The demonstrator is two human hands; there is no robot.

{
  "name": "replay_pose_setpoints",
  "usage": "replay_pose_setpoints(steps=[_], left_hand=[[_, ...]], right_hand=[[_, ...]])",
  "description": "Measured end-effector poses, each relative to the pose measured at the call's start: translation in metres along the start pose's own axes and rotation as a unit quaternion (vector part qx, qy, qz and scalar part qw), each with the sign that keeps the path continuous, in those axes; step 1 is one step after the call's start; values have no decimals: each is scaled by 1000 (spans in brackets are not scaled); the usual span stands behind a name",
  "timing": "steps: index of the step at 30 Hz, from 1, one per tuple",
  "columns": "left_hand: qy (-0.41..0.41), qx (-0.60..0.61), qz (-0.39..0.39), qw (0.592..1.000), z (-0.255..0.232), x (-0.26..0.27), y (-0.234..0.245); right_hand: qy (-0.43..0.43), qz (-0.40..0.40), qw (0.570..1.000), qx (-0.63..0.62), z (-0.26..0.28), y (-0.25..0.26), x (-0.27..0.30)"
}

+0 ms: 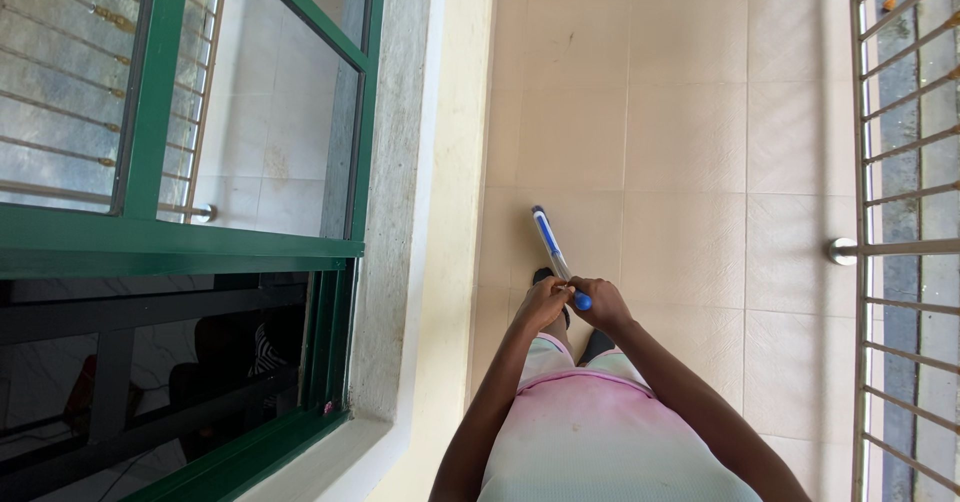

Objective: The person cleans a tiled balcony floor by pushing a blue and white squeegee across the surface, moving from the balcony edge toward the interior doorway.

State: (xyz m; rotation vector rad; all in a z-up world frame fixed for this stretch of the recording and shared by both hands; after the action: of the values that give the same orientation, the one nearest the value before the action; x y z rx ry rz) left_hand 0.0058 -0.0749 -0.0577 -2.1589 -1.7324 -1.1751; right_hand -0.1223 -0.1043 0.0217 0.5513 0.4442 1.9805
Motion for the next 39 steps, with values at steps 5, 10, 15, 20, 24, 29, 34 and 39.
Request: replay_pose_setpoints(steps=[5, 10, 15, 20, 24, 29, 34, 39], left_hand=[[7, 27, -22, 999, 4, -16, 13], [-25, 11, 8, 1000, -5, -42, 4], [-50, -10, 41, 998, -29, -55, -6], [-51, -22, 50, 997, -34, -61, -5], [-61, -3, 46, 997, -22, -73, -2], [-9, 38, 54, 998, -20, -78, 7], [-15, 32, 31, 999, -29, -73, 27], [-14, 17, 15, 1000, -21, -79, 49]], right_hand=[[8, -36, 999, 7, -20, -4, -15], [-57, -132, 989, 19, -74, 39, -6], [-62, -252, 964, 49, -108, 85, 9], [-153, -279, 948, 15, -124, 105, 9], [-93, -266, 959, -25, -93, 107, -3], [-54, -152, 986, -32, -46, 78, -37], [-5, -81, 995, -53, -9, 38, -77], [5, -48, 998, -39, -8, 16, -99]])
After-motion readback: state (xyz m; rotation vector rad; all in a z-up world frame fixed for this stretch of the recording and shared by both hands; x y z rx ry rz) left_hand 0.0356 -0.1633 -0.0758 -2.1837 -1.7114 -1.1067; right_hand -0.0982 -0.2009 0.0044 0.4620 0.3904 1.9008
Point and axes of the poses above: each hand's wrist, its own x-axis away from the middle knuckle, its own y-axis out of the back of the hand, z = x × y, the point moved 9 cm from there along -x, towards the middle knuckle, and after that the axes turned 6 degrees about -x, right-handed, at the moved point
